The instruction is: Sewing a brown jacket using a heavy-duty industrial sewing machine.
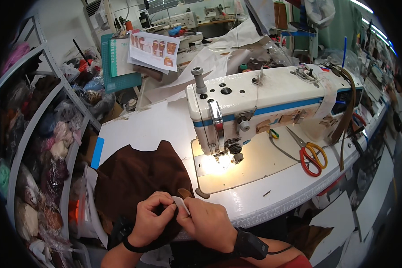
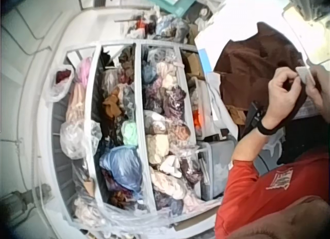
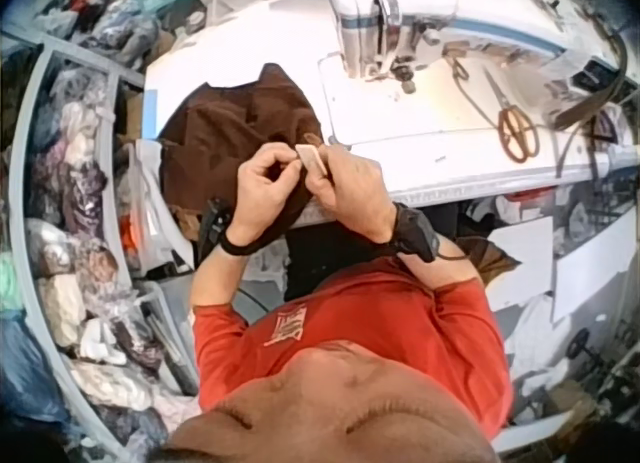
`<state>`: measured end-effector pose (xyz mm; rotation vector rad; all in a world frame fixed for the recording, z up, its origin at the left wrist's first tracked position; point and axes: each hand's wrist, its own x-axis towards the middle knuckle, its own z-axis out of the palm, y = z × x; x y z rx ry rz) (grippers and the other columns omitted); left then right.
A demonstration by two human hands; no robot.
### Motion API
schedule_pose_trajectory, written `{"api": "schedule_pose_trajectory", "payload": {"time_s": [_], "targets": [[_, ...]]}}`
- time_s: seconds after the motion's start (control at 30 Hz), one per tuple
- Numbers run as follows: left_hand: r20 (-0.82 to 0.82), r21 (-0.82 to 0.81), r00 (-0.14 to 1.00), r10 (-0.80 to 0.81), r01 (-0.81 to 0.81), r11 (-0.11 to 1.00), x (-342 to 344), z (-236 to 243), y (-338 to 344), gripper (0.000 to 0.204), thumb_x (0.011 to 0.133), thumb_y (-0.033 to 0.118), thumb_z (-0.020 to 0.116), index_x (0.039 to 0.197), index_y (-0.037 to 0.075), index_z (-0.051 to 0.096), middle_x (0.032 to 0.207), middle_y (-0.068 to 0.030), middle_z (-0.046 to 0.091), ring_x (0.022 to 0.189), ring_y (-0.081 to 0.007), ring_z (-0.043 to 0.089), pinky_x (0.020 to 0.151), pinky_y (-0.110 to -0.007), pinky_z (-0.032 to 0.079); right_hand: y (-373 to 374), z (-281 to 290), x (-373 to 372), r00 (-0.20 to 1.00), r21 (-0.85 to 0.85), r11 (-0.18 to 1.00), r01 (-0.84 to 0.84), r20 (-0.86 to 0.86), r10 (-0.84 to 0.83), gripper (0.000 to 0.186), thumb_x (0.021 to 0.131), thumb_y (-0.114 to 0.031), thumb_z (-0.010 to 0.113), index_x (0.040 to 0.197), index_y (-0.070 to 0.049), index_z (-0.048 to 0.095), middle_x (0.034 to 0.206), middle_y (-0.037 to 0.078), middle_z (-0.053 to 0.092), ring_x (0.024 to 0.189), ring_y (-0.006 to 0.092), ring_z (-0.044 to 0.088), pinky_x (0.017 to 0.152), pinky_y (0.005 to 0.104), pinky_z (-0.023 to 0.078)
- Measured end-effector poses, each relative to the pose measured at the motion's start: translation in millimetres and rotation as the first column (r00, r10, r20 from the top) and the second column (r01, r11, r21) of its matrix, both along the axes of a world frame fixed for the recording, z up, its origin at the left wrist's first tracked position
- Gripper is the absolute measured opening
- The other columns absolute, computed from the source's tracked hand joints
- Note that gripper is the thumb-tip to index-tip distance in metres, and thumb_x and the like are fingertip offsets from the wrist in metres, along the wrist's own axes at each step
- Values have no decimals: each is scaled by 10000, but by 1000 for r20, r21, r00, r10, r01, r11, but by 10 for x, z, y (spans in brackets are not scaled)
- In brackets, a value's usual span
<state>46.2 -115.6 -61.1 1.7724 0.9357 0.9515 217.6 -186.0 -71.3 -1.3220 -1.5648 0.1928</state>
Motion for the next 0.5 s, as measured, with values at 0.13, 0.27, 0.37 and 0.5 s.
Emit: {"api": "schedule_pose_trajectory", "payload": {"time_s": [0.13, 0.27, 0.37, 0.5], "targets": [[-11, 87, 1000, -17, 18, 996, 20, 16, 28, 76, 834, -9, 771, 890, -5, 718, 921, -89, 726, 939, -209, 683, 868, -324, 536, -67, 59, 44, 999, -53, 998, -22, 26, 23, 170, 916, -159, 761, 974, -39, 657, 711, 109, 653, 595, 296, 678, 547, 394, 536], [-49, 169, 999, -13, 21, 985, 2, -21, 28, 74, 832, -7, 771, 886, 1, 721, 919, -83, 726, 938, -213, 681, 871, -329, 531, -51, 38, 22, 999, -51, 998, -35, -38, 33, 158, 932, -186, 743, 959, -41, 686, 720, 135, 679, 614, 330, 688, 579, 402, 546], [-22, 131, 999, -29, 31, 991, -17, 0, 52, 66, 837, -8, 769, 882, 4, 721, 909, -77, 724, 936, -210, 677, 875, -329, 525, 24, 92, 23, 999, -114, 993, -38, -7, 37, 149, 928, -183, 745, 962, -47, 695, 730, 139, 687, 616, 332, 690, 587, 401, 550], [-54, 84, 998, -38, 42, 996, -67, 31, 60, 59, 867, -33, 752, 914, -30, 717, 983, -108, 718, 979, -197, 673, 906, -311, 520, -197, 74, 152, 989, -221, 969, -109, 77, 129, 148, 912, -164, 758, 957, -39, 693, 726, 135, 692, 606, 332, 688, 579, 402, 551]]}}
